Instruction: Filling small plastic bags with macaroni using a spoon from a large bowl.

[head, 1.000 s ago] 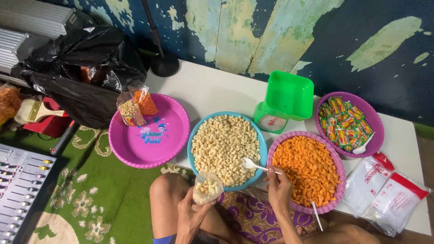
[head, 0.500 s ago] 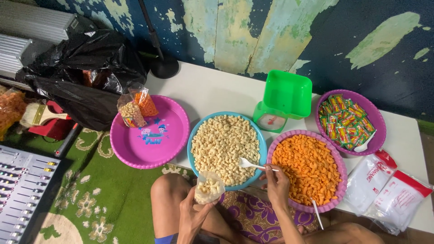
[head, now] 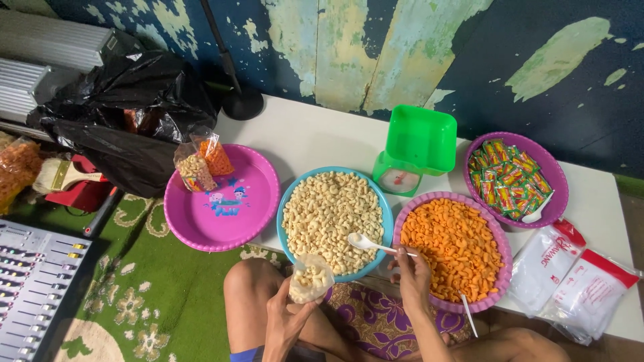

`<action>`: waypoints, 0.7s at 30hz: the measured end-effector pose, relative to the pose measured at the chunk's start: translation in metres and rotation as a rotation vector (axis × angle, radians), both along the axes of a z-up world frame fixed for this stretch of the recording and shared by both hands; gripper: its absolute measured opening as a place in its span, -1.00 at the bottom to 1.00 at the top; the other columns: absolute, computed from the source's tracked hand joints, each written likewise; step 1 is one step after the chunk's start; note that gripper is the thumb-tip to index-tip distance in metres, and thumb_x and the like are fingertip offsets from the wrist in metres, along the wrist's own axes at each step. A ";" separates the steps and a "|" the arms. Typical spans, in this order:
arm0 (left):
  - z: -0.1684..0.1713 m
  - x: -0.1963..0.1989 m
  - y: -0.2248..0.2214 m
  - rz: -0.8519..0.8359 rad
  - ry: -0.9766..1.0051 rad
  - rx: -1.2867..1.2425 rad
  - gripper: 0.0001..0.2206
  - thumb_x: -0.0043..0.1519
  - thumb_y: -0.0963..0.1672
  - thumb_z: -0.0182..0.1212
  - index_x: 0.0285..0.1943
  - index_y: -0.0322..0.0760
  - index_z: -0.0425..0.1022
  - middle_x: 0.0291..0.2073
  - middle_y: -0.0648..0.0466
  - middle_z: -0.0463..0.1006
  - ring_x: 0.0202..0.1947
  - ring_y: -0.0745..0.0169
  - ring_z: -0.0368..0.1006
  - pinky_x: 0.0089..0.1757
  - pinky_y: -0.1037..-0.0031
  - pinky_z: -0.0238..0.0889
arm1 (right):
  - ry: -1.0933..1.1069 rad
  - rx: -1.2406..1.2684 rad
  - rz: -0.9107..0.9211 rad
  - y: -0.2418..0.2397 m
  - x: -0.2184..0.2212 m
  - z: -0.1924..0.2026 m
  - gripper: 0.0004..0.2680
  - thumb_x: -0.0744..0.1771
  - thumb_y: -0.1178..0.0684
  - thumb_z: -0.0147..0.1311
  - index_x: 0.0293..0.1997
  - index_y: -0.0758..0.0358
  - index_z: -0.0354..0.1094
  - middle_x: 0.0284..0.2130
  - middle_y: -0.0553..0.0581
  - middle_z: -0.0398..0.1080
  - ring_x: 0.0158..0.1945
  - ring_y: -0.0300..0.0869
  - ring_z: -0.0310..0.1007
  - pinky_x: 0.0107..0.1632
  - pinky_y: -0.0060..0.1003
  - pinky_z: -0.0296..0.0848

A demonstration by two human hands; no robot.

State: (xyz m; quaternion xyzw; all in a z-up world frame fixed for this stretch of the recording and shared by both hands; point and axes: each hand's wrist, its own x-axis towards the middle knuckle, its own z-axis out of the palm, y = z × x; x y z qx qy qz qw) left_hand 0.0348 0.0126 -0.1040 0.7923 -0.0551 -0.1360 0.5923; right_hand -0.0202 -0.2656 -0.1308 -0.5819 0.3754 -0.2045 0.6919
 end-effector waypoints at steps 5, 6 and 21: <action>0.002 -0.002 -0.002 -0.025 0.035 0.044 -0.43 -0.02 0.05 0.52 0.17 -0.17 0.58 -0.07 0.15 0.77 -0.03 0.37 0.63 -0.09 0.49 0.48 | 0.041 -0.057 0.009 -0.005 -0.006 0.007 -0.86 0.42 0.13 0.01 0.01 0.35 0.44 -0.26 0.24 0.54 -0.42 -0.16 0.45 -0.55 -0.35 0.39; 0.005 -0.002 -0.002 -0.022 0.050 0.042 -0.43 -0.02 0.05 0.53 0.16 -0.17 0.58 -0.07 0.15 0.77 -0.01 0.36 0.63 -0.08 0.49 0.48 | 0.082 -0.106 -0.008 -0.006 -0.005 0.008 -0.86 0.42 0.14 0.02 0.02 0.34 0.45 -0.29 0.26 0.56 -0.44 -0.14 0.47 -0.55 -0.34 0.42; 0.002 0.002 0.002 -0.007 0.065 0.029 -0.43 -0.03 0.05 0.54 0.15 -0.17 0.58 -0.13 0.18 0.76 -0.10 0.38 0.63 -0.14 0.52 0.47 | 0.251 -0.551 0.203 0.012 0.022 0.021 -0.79 0.41 -0.07 -0.03 -0.06 0.19 0.50 -0.63 0.06 0.52 -0.70 -0.25 0.41 -0.60 -0.37 0.34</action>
